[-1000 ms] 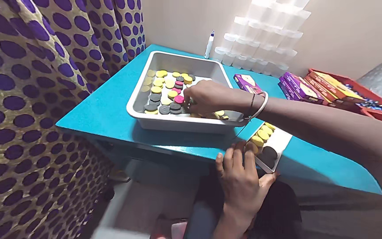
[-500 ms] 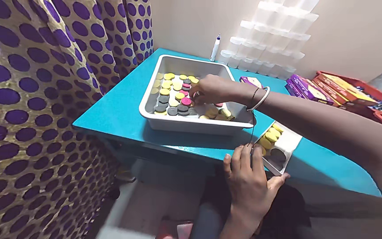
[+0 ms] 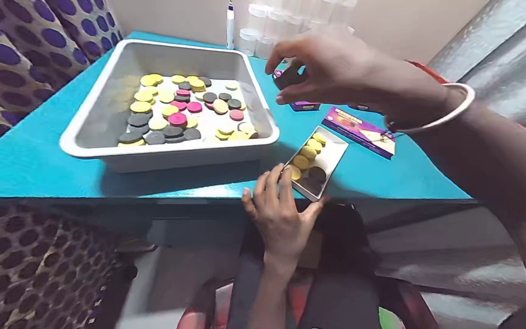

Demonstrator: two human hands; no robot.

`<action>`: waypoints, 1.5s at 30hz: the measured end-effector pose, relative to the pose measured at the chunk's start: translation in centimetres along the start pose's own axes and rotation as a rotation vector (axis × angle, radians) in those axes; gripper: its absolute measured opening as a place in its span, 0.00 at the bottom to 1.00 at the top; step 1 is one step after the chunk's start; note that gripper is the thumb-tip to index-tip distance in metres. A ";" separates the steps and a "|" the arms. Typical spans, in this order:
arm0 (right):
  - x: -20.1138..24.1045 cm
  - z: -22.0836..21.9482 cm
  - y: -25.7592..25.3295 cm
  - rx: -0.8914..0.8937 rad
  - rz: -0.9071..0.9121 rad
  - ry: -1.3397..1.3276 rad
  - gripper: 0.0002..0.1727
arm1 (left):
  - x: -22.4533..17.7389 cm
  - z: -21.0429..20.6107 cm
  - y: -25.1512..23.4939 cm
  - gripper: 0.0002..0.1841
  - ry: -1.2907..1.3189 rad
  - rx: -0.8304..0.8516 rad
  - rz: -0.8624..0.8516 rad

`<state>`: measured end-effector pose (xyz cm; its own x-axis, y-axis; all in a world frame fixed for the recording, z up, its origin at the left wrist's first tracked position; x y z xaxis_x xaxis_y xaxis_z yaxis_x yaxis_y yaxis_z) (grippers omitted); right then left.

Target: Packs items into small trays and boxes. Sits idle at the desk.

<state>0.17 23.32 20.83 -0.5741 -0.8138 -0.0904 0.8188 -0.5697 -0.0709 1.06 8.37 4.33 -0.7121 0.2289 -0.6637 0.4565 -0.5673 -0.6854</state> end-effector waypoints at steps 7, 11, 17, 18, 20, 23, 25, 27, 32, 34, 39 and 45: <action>-6.0 -4.3 10.1 0.184 -0.070 -0.232 0.11 | 0.2 0.0 -0.1 0.42 0.000 0.018 0.010; -4.1 -6.4 12.2 0.228 0.007 -0.182 0.10 | 0.1 0.0 0.0 0.43 -0.007 0.018 0.000; -4.5 -8.0 12.1 0.256 -0.145 -0.087 0.19 | 0.0 -0.1 0.1 0.43 -0.013 0.021 -0.001; -4.5 -8.2 12.1 0.266 -0.157 -0.076 0.18 | 0.0 -0.1 0.1 0.43 -0.012 0.020 0.001; -4.7 -8.7 11.9 0.290 -0.173 -0.060 0.18 | -0.1 -0.2 0.1 0.43 -0.008 0.021 0.006; -4.7 -8.7 12.0 0.298 -0.175 -0.070 0.19 | -0.2 -0.3 0.2 0.42 -0.002 0.027 0.009; -4.9 -8.7 12.2 0.287 -0.169 -0.066 0.18 | -0.2 -0.4 0.2 0.43 -0.007 0.026 0.010; -5.2 -8.6 12.4 0.282 -0.175 -0.072 0.17 | -0.4 -0.5 0.3 0.43 -0.007 0.027 0.011; -7.0 -7.9 12.7 0.232 -0.217 -0.132 0.16 | -0.6 -0.7 0.4 0.43 -0.012 0.024 0.006; -7.6 -7.8 12.7 0.236 -0.228 -0.168 0.15 | -0.8 -0.9 0.5 0.43 -0.014 0.024 0.009; -7.8 -8.9 12.7 0.226 -0.220 -0.206 0.18 | -1.1 -1.2 0.6 0.43 -0.018 0.026 0.009; -7.5 -9.0 12.7 0.280 -0.219 -0.131 0.18 | -1.4 -1.5 0.7 0.43 -0.014 0.026 0.009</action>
<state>14.84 23.17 11.70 -0.7449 -0.6667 0.0260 0.6571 -0.7263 0.2017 3.21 8.82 4.34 -0.7154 0.2129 -0.6655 0.4489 -0.5897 -0.6713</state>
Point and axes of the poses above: each hand's wrist, its own y-axis away from the middle knuckle, its own z-axis out of the back of the hand, x = y × z, the point moved 10 cm from there along -y, towards the middle knuckle, and after that the axes turned 6 degrees about y, right-handed, at the moved point
